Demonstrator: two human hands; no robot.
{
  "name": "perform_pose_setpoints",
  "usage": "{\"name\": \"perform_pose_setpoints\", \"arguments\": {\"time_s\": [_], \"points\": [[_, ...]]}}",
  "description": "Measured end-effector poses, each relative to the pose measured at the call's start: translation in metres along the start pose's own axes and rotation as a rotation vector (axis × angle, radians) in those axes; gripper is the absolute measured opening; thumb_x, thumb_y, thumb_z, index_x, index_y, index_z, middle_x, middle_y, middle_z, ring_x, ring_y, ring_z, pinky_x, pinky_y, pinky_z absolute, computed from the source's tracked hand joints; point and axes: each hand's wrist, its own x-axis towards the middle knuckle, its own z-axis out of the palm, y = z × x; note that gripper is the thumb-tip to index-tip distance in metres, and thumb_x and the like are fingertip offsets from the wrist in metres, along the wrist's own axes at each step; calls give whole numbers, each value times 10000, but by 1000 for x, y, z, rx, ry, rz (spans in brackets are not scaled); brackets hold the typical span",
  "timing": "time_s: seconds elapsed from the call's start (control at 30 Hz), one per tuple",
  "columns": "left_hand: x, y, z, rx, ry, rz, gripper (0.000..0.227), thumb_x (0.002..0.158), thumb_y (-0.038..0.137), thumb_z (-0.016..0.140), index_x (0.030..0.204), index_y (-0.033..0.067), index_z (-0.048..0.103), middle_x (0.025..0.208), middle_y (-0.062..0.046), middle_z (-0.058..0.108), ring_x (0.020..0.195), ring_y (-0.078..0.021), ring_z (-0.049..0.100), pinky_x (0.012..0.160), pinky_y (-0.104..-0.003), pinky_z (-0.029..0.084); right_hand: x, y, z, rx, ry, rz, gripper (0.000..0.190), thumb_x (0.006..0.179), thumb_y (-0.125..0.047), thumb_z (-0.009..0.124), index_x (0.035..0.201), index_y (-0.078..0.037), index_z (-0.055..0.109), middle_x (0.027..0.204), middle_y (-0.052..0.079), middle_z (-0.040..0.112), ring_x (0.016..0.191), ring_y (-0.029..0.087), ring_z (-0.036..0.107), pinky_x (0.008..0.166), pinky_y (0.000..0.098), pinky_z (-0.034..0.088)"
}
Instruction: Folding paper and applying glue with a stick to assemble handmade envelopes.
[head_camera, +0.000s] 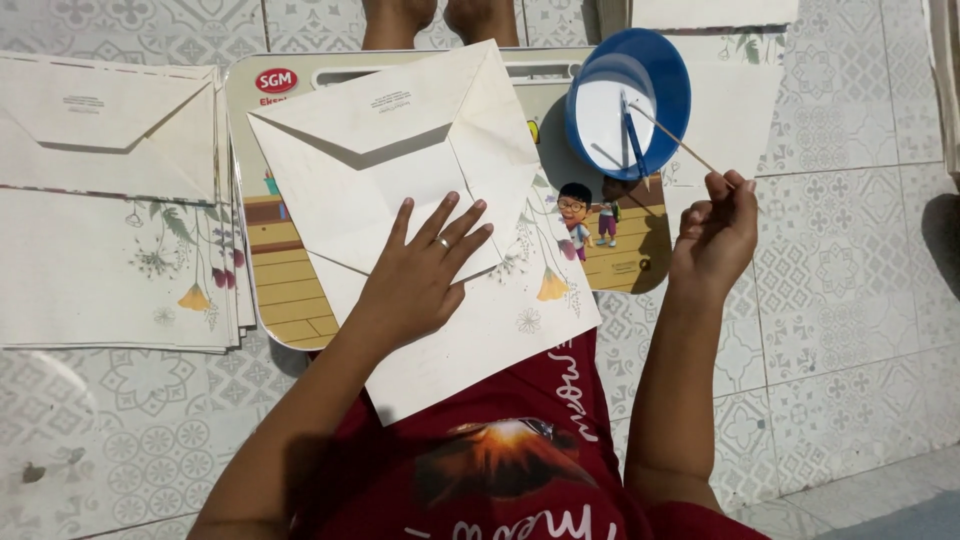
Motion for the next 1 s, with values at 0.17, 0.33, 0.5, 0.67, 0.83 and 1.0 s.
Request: {"name": "perform_pose_setpoints", "arguments": {"time_s": [0.17, 0.33, 0.5, 0.67, 0.83, 1.0], "points": [[0, 0, -1, -2, 19, 9, 670, 904, 216, 478, 1566, 178, 383, 1666, -85, 307, 1549, -313, 213, 1200, -652, 125, 10, 8, -8, 57, -23, 93, 196, 1003, -335, 627, 1067, -159, 684, 979, 9, 783, 568, 80, 516, 556, 176, 385], [-1, -1, -2, -27, 10, 1, 667, 897, 216, 483, 1557, 170, 399, 1665, -87, 308, 1549, -313, 212, 1201, -652, 115, -21, -4, 1, 55, -79, 120, 197, 1006, -340, 635, 1058, -158, 690, 950, 11, 779, 554, 69, 513, 549, 161, 404], [-3, -1, -2, -16, 2, 5, 666, 901, 226, 488, 1558, 170, 398, 1664, -93, 308, 1551, -313, 209, 1202, -657, 106, -72, 4, 9, -131, -183, -5, 230, 1067, -328, 558, 1053, -125, 665, 884, 90, 743, 497, 100, 510, 508, 184, 414], [-3, -2, -2, 3, 5, 7, 657, 900, 230, 485, 1550, 165, 413, 1660, -97, 318, 1550, -317, 216, 1201, -657, 112, -76, 33, 7, -278, -234, -123, 223, 1103, -255, 517, 1044, -88, 653, 888, 145, 742, 508, 125, 531, 487, 202, 382], [-3, -2, -2, -7, 6, 8, 644, 902, 225, 485, 1540, 155, 430, 1652, -103, 331, 1548, -321, 220, 1199, -659, 115, -79, 41, 6, -324, -257, -205, 220, 1105, -274, 526, 1055, -91, 636, 883, 142, 748, 509, 116, 553, 485, 189, 329], [-4, -2, -4, -30, -4, 15, 648, 893, 217, 491, 1534, 140, 437, 1648, -121, 334, 1546, -333, 223, 1193, -670, 108, -83, 37, 7, -349, -250, -224, 208, 1113, -243, 521, 1047, -82, 636, 889, 146, 740, 526, 128, 569, 522, 212, 368]]}}
